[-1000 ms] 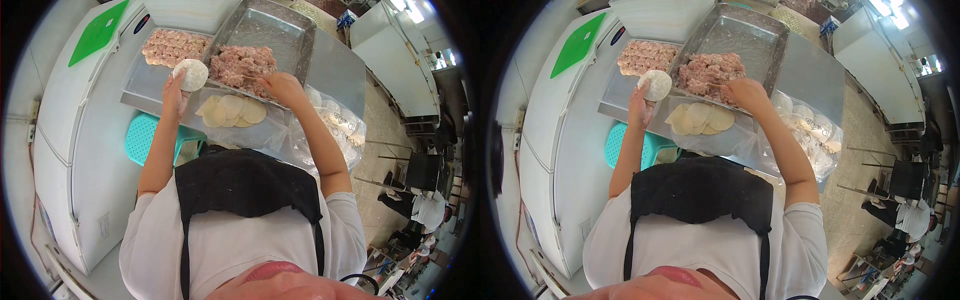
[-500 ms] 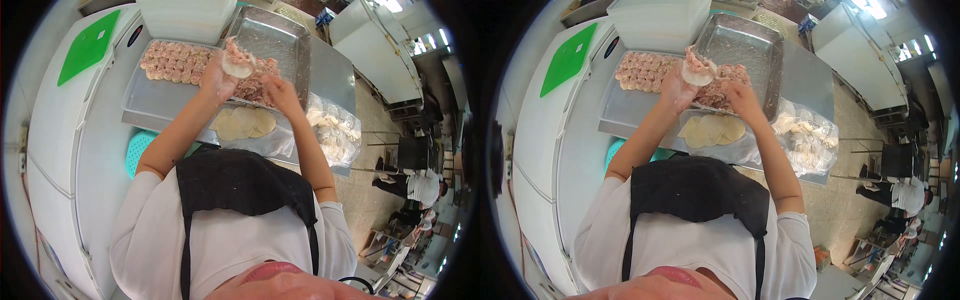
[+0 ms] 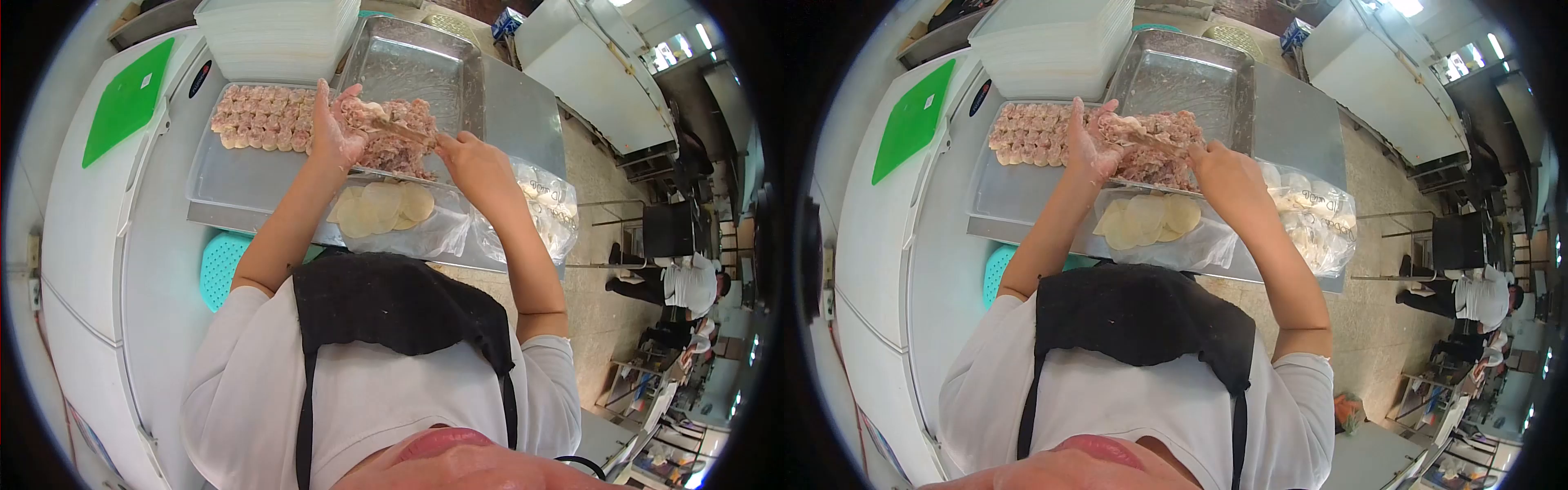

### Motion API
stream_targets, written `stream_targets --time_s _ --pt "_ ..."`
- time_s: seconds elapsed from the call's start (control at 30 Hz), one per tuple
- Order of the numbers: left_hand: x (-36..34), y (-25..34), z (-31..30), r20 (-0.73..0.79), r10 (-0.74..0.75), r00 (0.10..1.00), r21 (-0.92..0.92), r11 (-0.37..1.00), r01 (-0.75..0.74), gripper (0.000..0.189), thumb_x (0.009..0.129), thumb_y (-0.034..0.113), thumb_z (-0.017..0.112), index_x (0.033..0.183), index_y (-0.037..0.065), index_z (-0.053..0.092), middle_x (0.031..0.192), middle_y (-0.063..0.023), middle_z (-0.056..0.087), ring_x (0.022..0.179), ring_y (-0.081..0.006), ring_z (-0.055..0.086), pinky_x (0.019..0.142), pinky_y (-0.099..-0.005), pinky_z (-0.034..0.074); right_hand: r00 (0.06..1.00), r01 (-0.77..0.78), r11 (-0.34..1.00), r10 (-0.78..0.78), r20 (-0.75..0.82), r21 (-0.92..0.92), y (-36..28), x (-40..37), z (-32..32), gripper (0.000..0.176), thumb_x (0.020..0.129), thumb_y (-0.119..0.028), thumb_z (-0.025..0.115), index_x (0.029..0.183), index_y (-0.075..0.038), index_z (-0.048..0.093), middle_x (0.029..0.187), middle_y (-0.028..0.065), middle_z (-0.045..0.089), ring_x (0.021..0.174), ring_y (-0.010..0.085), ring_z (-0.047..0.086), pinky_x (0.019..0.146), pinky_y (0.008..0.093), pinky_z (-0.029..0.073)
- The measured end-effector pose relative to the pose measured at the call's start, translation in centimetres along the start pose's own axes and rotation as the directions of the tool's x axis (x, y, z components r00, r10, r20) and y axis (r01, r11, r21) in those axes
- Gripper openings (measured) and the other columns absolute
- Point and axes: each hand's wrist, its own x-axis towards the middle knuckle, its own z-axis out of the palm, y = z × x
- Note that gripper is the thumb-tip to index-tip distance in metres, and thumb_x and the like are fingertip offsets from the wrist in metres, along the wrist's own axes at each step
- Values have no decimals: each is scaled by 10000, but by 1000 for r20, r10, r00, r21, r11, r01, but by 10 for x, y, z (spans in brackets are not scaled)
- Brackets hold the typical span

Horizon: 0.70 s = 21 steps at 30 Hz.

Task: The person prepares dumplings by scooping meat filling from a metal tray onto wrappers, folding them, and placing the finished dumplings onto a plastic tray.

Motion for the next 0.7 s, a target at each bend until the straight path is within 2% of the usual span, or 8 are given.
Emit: stream_targets --time_s 0.27,0.33,0.37,0.43,0.47,0.53,0.63,0.7 --pt "3 -25 -12 51 -36 998 -258 965 48 613 869 355 649 1302 -19 429 976 -82 568 867 -230 595 873 -399 500 980 195 939 -172 -105 284 46 -3 10 306 948 -264 531 1130 -38 628 899 185 644 815 357 633 751 439 492" --pt "-26 -30 8 242 88 966 283 946 -157 624 836 175 677 1369 44 382 959 -91 601 866 -225 599 826 -381 506 999 -4 833 26 -31 553 58 -10 -6 336 962 -282 524 1152 -21 617 931 199 659 824 332 646 776 390 491" --pt "-33 -29 13 237 99 966 284 944 -166 624 836 175 677 1369 44 382 959 -91 601 866 -225 599 826 -381 506 999 5 830 14 -31 557 61 -12 -15 336 962 -282 524 1152 -21 617 931 199 659 824 332 646 776 390 491" --pt "-46 -26 17 390 63 919 788 493 -369 573 777 54 706 1305 92 487 945 -64 621 879 -221 596 835 -359 493 969 -104 812 -47 241 575 67 -19 -32 359 969 -292 521 1166 -4 603 948 211 665 862 312 653 790 356 486" --pt "-48 -27 22 382 75 921 790 490 -368 573 777 54 706 1305 92 487 945 -64 621 879 -221 596 835 -359 493 968 -95 810 -62 244 579 69 -22 -36 359 969 -292 521 1166 -4 603 948 211 665 862 312 653 790 356 486" --pt "-45 -27 28 635 81 768 769 31 -639 494 727 99 759 1197 82 606 938 -47 655 859 -176 623 818 -303 496 959 -11 815 -156 237 580 72 -26 -38 348 967 -280 522 1157 -3 611 969 213 665 903 307 659 802 354 489" --pt "-34 -23 21 686 -195 701 706 -54 -706 384 706 79 753 1078 47 662 1034 -36 655 902 -171 610 838 -317 484 943 201 753 -322 85 626 94 -24 10 348 965 -285 532 1158 -7 614 985 205 665 908 303 662 799 342 494" --pt "-39 -33 19 591 -129 796 764 -225 -604 406 696 121 762 1082 44 661 1059 -62 655 922 -182 611 838 -324 482 930 242 742 -361 69 625 121 -8 37 333 954 -282 545 1162 -32 618 959 181 669 880 313 659 770 351 501"
